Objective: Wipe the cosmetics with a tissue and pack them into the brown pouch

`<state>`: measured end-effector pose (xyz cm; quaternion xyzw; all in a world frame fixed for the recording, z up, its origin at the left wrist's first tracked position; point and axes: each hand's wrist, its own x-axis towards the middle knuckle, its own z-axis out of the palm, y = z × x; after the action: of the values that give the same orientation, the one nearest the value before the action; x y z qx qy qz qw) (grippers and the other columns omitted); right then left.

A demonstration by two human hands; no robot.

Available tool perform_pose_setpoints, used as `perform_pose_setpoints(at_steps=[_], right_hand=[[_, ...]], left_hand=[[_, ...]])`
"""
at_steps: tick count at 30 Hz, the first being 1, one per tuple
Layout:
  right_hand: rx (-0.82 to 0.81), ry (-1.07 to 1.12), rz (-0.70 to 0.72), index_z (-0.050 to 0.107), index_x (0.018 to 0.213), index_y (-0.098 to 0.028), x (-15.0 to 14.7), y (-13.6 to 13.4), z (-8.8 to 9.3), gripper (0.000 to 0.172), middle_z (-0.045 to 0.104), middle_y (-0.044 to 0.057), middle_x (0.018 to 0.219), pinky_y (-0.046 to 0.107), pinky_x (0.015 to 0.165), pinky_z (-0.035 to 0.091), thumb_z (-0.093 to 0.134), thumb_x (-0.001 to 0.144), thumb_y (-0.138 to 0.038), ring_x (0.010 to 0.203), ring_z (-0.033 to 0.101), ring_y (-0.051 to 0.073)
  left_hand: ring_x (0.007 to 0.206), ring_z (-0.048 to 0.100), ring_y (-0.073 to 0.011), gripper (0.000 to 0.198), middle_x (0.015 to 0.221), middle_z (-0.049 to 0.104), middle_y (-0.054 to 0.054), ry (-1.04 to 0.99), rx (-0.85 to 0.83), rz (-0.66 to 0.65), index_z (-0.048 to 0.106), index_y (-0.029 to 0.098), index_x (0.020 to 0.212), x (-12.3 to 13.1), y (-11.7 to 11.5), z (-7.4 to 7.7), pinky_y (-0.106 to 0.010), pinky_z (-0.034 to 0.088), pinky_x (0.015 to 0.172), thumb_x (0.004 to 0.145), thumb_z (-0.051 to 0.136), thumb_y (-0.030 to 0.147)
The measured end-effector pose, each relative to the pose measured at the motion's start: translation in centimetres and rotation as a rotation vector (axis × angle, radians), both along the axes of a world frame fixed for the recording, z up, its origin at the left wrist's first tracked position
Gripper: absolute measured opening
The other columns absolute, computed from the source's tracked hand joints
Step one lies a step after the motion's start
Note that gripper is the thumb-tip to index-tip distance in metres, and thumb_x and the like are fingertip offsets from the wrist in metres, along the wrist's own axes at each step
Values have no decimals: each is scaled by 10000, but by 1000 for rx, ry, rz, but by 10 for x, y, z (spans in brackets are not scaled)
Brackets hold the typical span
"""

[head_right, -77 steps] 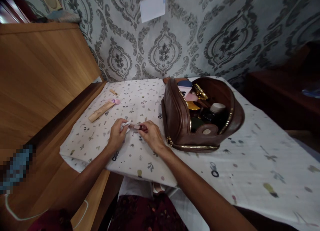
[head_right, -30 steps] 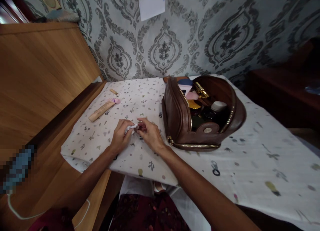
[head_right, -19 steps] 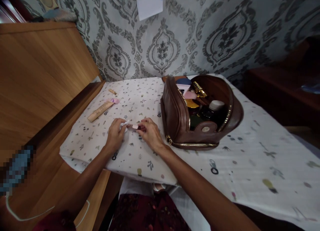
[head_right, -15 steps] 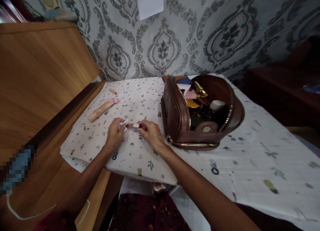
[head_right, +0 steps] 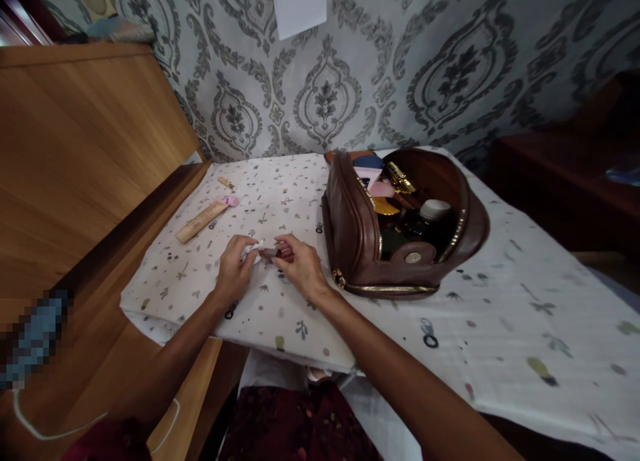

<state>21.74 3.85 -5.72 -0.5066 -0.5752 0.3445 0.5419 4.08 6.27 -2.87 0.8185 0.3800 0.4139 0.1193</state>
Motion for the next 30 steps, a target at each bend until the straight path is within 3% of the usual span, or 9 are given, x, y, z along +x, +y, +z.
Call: perform_pose_setpoints(at_steps=[5,13,18,23,27,30], right_hand=[[52,-132,10,675,1139,-208,-2,-3,4,419,729,21,881,308,768,571,700,734,-99,762,692,162],[97,-176,9,735,967,-197,2,-2,2,196,690,42,866,323,757,533,686,779,-175,788,645,183],[-9,126,54,712,914,-179,2,-1,2,209,680,37,835,318,749,530,719,752,-311,781,640,183],[-107,394,158,676,849,-192,-2,-3,9,330,696,16,799,329,747,542,796,665,-438,715,658,166],[-149,436,228,658,843,-189,-4,-7,15,424,679,-9,711,301,650,521,831,609,-497,626,633,150],[-130,343,245,683,864,-174,-4,-14,20,315,650,-26,678,251,602,473,809,668,-387,600,584,119]], left_hand=[[1008,545,-226,147,1019,609,-77,125,90,-164,578,211,1037,8,-7,0,-358,449,915,972,447,186],[970,558,-230,113,965,594,-66,77,-70,113,571,200,988,-5,7,-7,-354,454,884,940,469,193],[938,585,-204,190,975,630,-61,-90,-251,106,575,181,1017,-5,6,0,-325,465,878,954,463,321],[815,577,-195,354,832,625,-40,-248,-445,57,607,183,910,-3,0,7,-284,482,734,924,487,516],[575,465,-128,509,630,482,29,-462,-634,123,528,195,740,-2,2,6,-225,432,519,784,580,699],[530,433,-96,582,609,448,56,-672,-813,169,482,200,715,0,1,10,-187,411,462,649,671,747]])
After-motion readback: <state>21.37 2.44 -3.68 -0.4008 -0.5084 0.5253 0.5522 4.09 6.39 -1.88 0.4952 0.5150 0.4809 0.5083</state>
